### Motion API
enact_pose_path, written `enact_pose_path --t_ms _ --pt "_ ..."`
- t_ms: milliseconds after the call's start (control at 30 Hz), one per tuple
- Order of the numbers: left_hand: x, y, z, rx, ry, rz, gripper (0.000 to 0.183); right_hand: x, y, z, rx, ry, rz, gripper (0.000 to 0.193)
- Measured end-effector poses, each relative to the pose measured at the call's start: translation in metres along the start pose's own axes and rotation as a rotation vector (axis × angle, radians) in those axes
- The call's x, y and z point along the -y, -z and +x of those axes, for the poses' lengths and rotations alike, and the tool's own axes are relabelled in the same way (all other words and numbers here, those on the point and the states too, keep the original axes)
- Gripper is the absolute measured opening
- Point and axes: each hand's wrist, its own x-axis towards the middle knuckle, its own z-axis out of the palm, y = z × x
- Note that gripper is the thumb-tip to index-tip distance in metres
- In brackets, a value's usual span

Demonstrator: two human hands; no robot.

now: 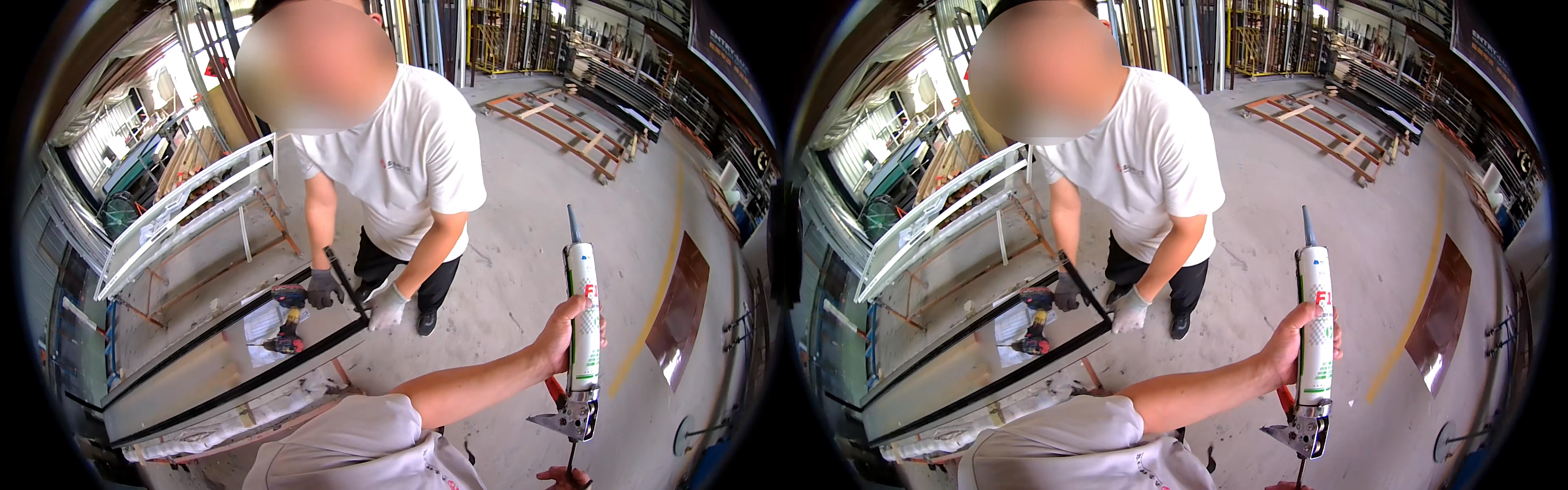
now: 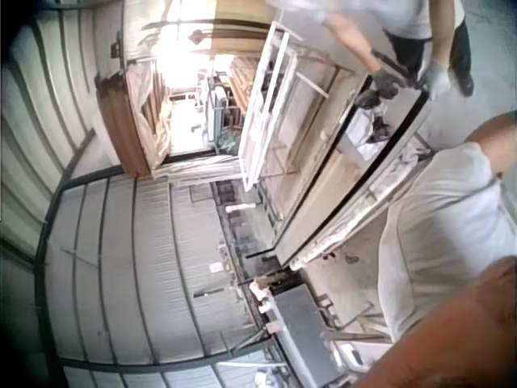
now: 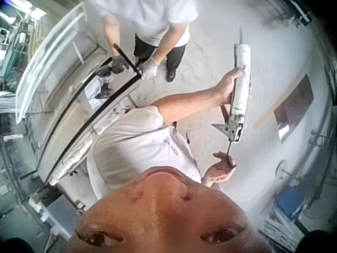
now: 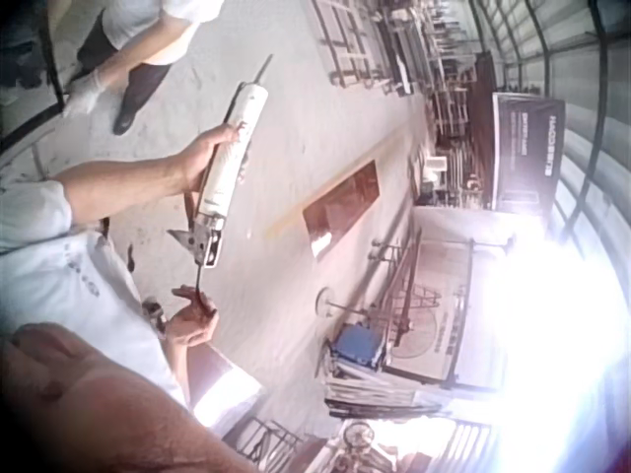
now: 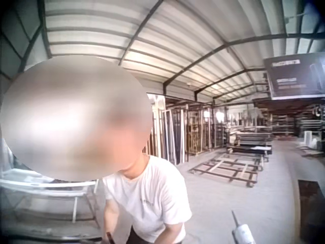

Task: The person applies a bead of sealant along the inner edge of a metal frame using a caulking gun, then works with another person to place a large glass pane into the frame.

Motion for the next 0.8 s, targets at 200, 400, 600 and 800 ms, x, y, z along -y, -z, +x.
enact_pose_path --t_ms 200,400,600,800 --pt "-0.015 0.058 0.118 0.005 -0.081 0.091 0.033 -0.077 -0.027 0.095 -0.029 -0.559 0.336 0.051" --pt "-0.045 0.086 0.243 -0.035 -0.066 0.039 0.030 -0.136 -0.077 0.198 -0.278 -0.634 0.438 0.045" --pt "-0.152 0.088 0.381 -0.023 -0.130 0.089 0.032 -0.198 -0.163 0.340 -0.053 -0.918 0.716 0.045" --pt "-0.192 0.120 0.456 -0.080 -0.289 0.186 0.029 -0.311 -0.206 0.416 0.202 -0.404 0.177 0.041"
